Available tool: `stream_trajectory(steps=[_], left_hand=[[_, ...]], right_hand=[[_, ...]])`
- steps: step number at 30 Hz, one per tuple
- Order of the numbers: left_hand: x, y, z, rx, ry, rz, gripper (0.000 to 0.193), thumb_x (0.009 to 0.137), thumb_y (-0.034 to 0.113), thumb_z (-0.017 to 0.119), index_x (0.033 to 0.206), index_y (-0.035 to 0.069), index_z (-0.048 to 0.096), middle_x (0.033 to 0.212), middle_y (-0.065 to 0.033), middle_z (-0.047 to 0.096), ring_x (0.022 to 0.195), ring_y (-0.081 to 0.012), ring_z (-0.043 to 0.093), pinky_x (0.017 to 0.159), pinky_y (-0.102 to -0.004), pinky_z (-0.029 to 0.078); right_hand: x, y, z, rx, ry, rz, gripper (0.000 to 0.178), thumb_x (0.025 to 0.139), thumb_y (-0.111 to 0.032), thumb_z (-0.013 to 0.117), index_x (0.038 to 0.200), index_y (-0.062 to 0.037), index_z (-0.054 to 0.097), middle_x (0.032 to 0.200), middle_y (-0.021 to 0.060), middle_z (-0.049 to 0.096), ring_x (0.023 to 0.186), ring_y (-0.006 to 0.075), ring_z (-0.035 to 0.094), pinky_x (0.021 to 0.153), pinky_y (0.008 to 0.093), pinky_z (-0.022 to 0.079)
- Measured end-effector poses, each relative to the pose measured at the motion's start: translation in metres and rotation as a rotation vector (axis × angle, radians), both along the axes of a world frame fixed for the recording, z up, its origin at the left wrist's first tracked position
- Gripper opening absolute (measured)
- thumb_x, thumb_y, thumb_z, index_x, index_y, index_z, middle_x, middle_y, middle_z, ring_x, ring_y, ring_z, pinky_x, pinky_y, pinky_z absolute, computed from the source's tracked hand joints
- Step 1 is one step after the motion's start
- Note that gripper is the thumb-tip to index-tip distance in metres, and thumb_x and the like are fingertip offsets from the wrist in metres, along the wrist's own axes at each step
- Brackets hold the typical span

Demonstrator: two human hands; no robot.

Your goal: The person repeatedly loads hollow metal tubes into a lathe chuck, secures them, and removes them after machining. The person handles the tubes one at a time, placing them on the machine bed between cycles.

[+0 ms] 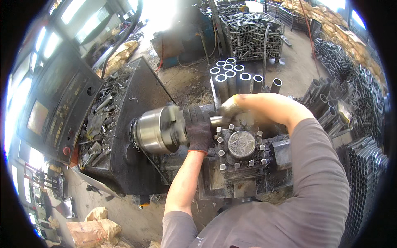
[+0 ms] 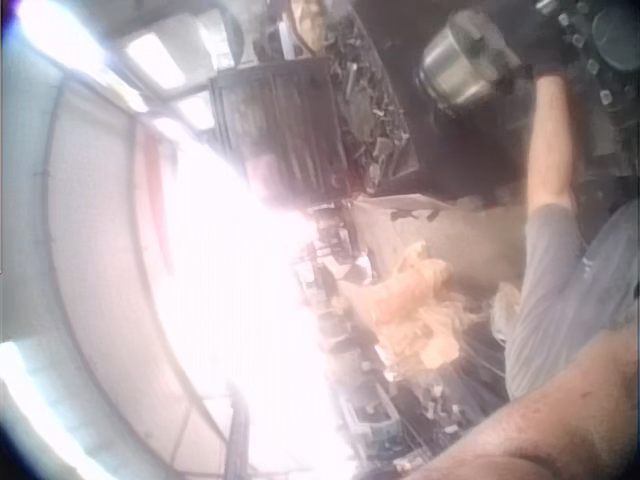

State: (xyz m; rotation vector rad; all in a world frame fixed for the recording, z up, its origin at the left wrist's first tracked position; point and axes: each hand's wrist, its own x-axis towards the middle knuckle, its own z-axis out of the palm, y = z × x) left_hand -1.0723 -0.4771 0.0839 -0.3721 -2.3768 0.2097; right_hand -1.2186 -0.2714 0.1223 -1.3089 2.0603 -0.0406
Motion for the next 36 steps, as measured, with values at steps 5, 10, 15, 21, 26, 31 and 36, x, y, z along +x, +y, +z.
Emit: stream_trajectory(steps=[5,10,15,21,26,31,36], left_hand=[[-0.002,0.002,0.003,-0.039,-0.036,0.091,0.046,0.086,0.036,0.072,0.126,0.014,0.070,0.148,-0.0215,0.059,0.149,-0.0433,0.044,0.131,-0.0630,0.019],[0.011,-0.001,0.032,-0.039,-0.164,0.049,0.056,0.084,0.045,0.077,0.131,0.016,0.070,0.148,-0.0206,0.058,0.150,-0.0429,0.043,0.130,-0.0634,0.018],[0.035,-0.007,0.059,0.079,-0.257,-0.044,0.067,0.080,0.041,0.085,0.139,0.014,0.067,0.157,-0.0194,0.054,0.151,-0.0396,0.042,0.133,-0.0578,0.018],[0.134,-0.033,0.062,0.449,-0.072,-0.134,0.047,0.085,0.024,0.083,0.128,0.011,0.070,0.129,-0.0154,0.072,0.124,-0.0371,0.067,0.112,-0.0512,0.050],[0.236,-0.072,-0.014,0.879,-0.487,0.099,0.032,0.093,0.011,0.074,0.124,0.004,0.072,0.117,-0.0155,0.076,0.109,-0.0301,0.073,0.092,-0.0392,0.057],[0.304,-0.139,-0.122,1.531,-0.496,0.404,0.026,0.096,0.017,0.075,0.117,0.001,0.077,0.106,-0.0095,0.078,0.098,-0.0184,0.071,0.087,-0.0341,0.057],[0.353,-0.211,-0.184,2.090,-0.098,0.497,0.021,0.099,0.015,0.070,0.116,0.003,0.071,0.086,-0.0045,0.066,0.075,-0.0125,0.057,0.065,-0.0296,0.047]], right_hand=[[0.038,0.103,-0.019,-0.105,0.128,-0.226,0.020,0.086,-0.013,0.074,0.103,-0.0021,0.078,0.097,0.0139,0.079,0.089,0.0255,0.077,0.077,0.0434,0.062],[0.066,0.114,0.023,-0.409,0.721,-0.787,0.036,0.091,-0.036,0.073,0.104,-0.0027,0.074,0.105,0.0226,0.077,0.098,0.0411,0.075,0.087,0.0468,0.061],[0.022,0.081,0.092,-0.334,0.757,-0.942,0.046,0.089,-0.045,0.076,0.113,-0.0055,0.077,0.113,0.0204,0.078,0.104,0.0379,0.077,0.090,0.0469,0.062],[0.007,0.063,0.070,0.429,0.918,-0.507,0.022,0.084,-0.018,0.073,0.100,-0.0092,0.085,0.097,0.0170,0.082,0.091,0.0324,0.081,0.076,0.0437,0.063],[0.049,0.074,0.079,0.212,0.984,-0.453,0.017,0.077,-0.016,0.079,0.092,-0.0104,0.083,0.091,0.0160,0.080,0.088,0.0355,0.079,0.075,0.0448,0.062],[0.081,0.051,0.067,-0.083,0.566,-0.408,0.034,0.072,-0.031,0.086,0.097,-0.0090,0.079,0.089,0.0199,0.077,0.086,0.0394,0.077,0.078,0.0471,0.061],[0.069,0.054,0.013,-0.258,0.224,-0.435,0.033,0.078,-0.024,0.088,0.100,-0.0018,0.076,0.090,0.0227,0.076,0.083,0.0409,0.074,0.076,0.0481,0.059]])
